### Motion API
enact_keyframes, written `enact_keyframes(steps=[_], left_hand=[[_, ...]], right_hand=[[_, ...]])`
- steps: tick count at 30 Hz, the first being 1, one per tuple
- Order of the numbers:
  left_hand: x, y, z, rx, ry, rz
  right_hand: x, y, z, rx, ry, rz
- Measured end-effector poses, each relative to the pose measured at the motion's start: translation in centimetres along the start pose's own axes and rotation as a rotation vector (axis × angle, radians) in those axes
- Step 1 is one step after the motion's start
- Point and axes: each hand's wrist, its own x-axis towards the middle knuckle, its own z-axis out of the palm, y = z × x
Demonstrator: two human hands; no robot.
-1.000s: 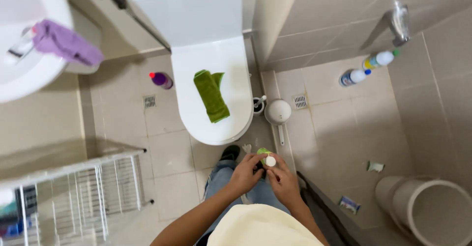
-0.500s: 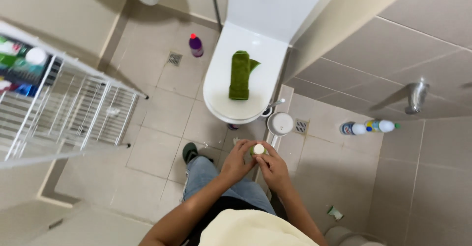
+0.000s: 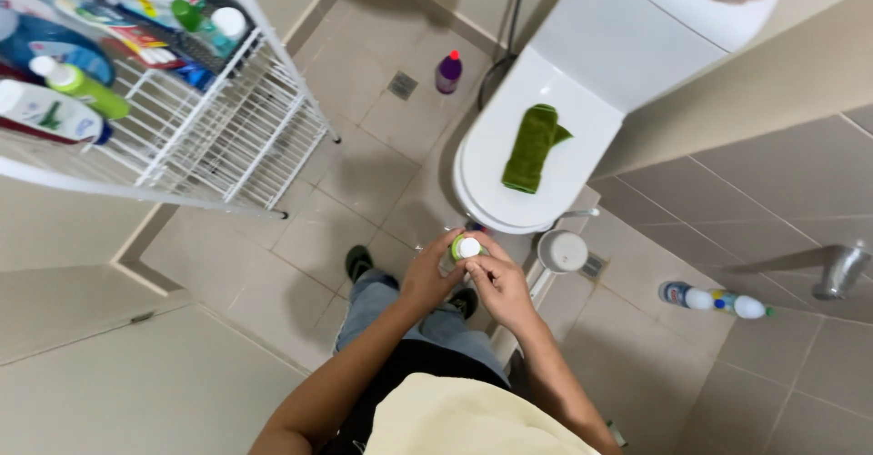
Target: The person organizes various bathroom supplies by picking up bottles, tubes, and boxes from the sink and floor, then placing them into a white wire rack. The person handles items such as shampoo bottles, toothpaste, and toothbrushes, arranging them within the rack's compartments.
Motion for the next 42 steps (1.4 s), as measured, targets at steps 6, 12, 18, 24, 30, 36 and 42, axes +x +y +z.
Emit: enact_keyframes(steps=[6,12,18,24,30,36,42], left_hand=[[0.6,-3.2,-10.3,-0.048,0.007,-0.055],[-0.5,-5.3,-18.6,-0.059,0.188,-0.102],[-1.7,-7.6,-23.0,-0.146,0.356,-0.208],[-2.7,-7.1,-26.5,-0.168,0.564,-0.244],[-1.6,-8.9,-28.2,-0.187,0.785,-0.290],[4.1,-8.5,-32.3,-0.117,1.002,-0.193],[9.5,-9.9,-36.2,-0.129,1.220,-0.167]], right_hand=[[4.1,-2.7,8.8,0.123,0.024,-0.007],[7.9,-6.8,16.5,0.205,-0.048,-0.132],[11.5,-8.0,20.7,0.263,-0.157,-0.135],[15.5,-8.5,25.0,0.114,-0.342,-0.184],[21.3,-8.6,29.1,0.005,-0.551,-0.319],[30.2,-11.0,31.8,0.052,-0.702,-0.429],[39.1,-11.3,36.1,0.228,-0.794,-0.440]])
